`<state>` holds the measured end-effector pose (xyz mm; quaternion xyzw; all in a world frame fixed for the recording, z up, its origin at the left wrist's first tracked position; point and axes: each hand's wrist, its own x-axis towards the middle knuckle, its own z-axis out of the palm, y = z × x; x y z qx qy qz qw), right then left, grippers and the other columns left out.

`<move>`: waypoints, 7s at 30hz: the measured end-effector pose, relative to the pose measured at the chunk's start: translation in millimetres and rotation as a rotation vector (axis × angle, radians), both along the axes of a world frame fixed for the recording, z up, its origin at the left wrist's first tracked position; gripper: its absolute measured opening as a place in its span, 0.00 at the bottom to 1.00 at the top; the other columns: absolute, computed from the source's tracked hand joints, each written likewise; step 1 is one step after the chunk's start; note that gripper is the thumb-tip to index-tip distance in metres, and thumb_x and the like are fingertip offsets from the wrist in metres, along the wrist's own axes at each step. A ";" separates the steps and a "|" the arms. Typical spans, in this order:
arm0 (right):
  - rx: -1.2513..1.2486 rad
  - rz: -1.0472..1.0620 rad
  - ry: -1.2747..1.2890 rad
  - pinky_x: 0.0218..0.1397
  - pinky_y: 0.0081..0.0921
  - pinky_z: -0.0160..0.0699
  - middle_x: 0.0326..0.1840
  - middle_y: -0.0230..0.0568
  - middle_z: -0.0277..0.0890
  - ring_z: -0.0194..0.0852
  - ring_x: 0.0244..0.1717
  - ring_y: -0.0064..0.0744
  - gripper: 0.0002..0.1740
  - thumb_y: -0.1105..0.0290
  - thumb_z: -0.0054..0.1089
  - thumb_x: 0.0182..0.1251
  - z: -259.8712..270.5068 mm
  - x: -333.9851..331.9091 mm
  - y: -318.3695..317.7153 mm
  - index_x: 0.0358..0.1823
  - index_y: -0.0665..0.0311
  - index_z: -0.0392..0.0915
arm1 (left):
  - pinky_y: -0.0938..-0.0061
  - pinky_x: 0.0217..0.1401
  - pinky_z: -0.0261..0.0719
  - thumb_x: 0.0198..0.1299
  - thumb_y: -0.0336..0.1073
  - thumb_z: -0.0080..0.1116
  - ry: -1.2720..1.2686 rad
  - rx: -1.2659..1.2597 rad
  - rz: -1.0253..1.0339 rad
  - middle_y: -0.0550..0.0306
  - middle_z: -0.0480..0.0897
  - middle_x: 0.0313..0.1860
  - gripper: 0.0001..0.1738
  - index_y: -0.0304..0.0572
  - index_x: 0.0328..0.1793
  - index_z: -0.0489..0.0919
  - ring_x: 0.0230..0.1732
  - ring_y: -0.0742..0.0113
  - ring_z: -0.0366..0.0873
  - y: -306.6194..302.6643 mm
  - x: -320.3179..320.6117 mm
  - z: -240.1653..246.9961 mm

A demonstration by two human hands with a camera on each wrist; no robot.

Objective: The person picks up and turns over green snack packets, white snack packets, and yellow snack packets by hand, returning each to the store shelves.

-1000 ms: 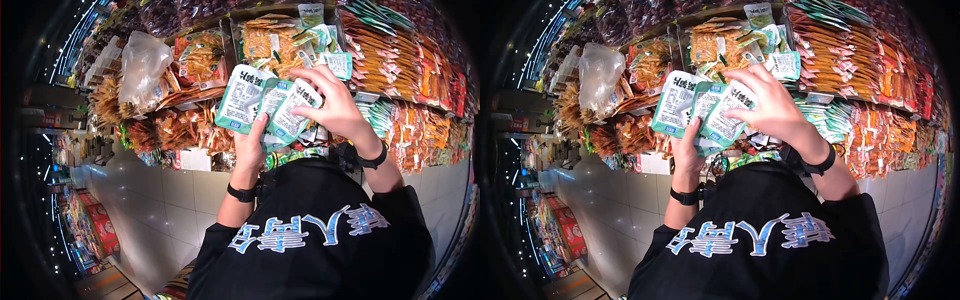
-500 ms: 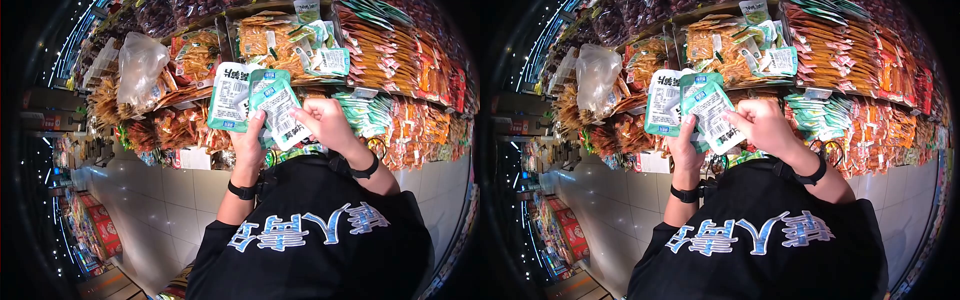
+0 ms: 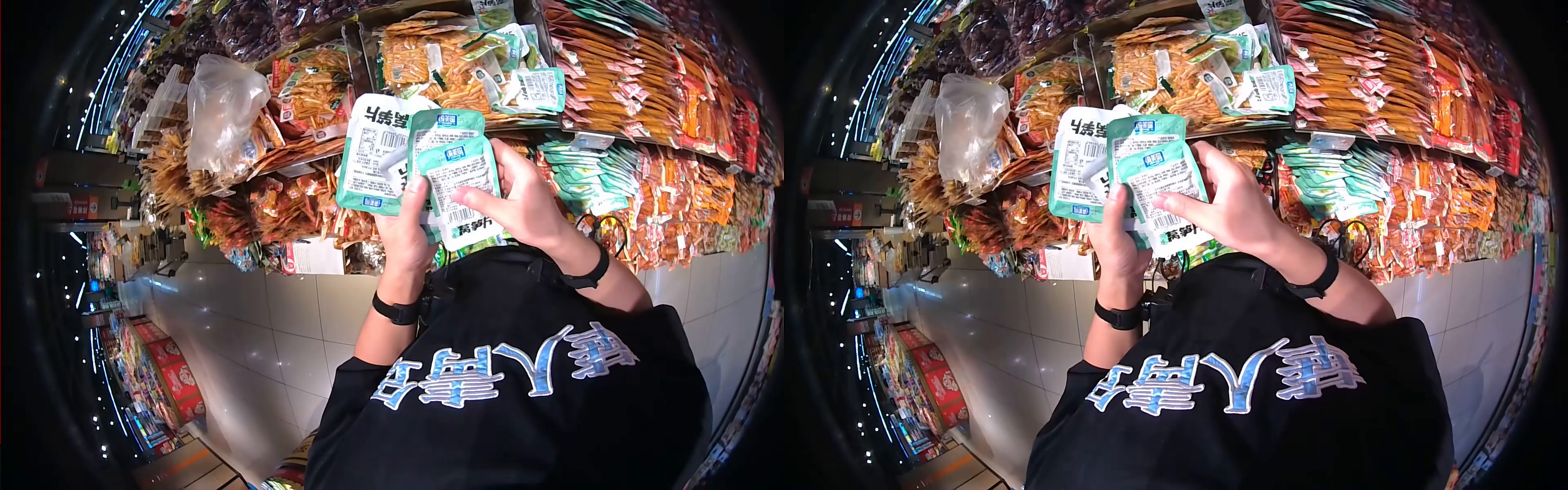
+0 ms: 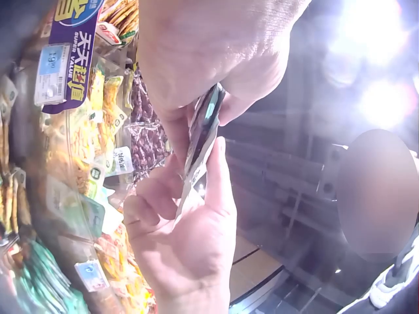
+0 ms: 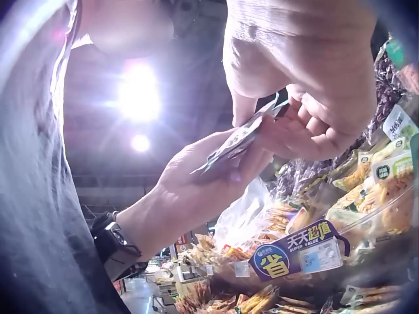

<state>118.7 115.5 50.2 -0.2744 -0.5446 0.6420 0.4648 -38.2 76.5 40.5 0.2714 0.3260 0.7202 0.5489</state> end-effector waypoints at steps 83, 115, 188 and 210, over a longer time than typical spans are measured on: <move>0.094 -0.064 -0.390 0.57 0.29 0.77 0.50 0.48 0.83 0.82 0.52 0.33 0.24 0.66 0.70 0.60 19.8 31.5 37.1 0.54 0.72 0.76 | 0.73 0.54 0.81 0.64 0.27 0.62 0.425 -0.141 -0.194 0.53 0.84 0.51 0.19 0.29 0.60 0.75 0.49 0.70 0.83 7.4 -20.0 -3.9; -0.295 -0.032 0.345 0.55 0.32 0.83 0.53 0.47 0.81 0.84 0.50 0.34 0.19 0.75 0.56 0.70 10.7 54.5 38.4 0.60 0.74 0.72 | 0.53 0.71 0.68 0.48 0.20 0.61 0.529 0.342 -0.042 0.47 0.75 0.62 0.10 0.42 0.36 0.83 0.66 0.50 0.71 15.6 -50.2 -9.4; 0.986 -0.605 -1.556 0.65 0.45 0.66 0.53 0.56 0.77 0.72 0.58 0.56 0.23 0.69 0.49 0.57 108.7 255.0 276.7 0.56 0.66 0.73 | 0.72 0.40 0.74 0.76 0.39 0.45 0.476 -0.125 -0.212 0.55 0.76 0.24 0.24 0.36 0.24 0.69 0.31 0.65 0.78 -20.5 -47.4 -40.5; 0.919 0.011 -1.492 0.59 0.42 0.75 0.53 0.54 0.78 0.76 0.57 0.52 0.24 0.58 0.60 0.64 73.6 82.7 195.4 0.55 0.69 0.77 | 0.74 0.55 0.77 0.71 0.23 0.40 0.414 -0.183 -0.339 0.56 0.82 0.41 0.12 0.33 0.44 0.78 0.45 0.70 0.80 -35.9 -47.3 -61.5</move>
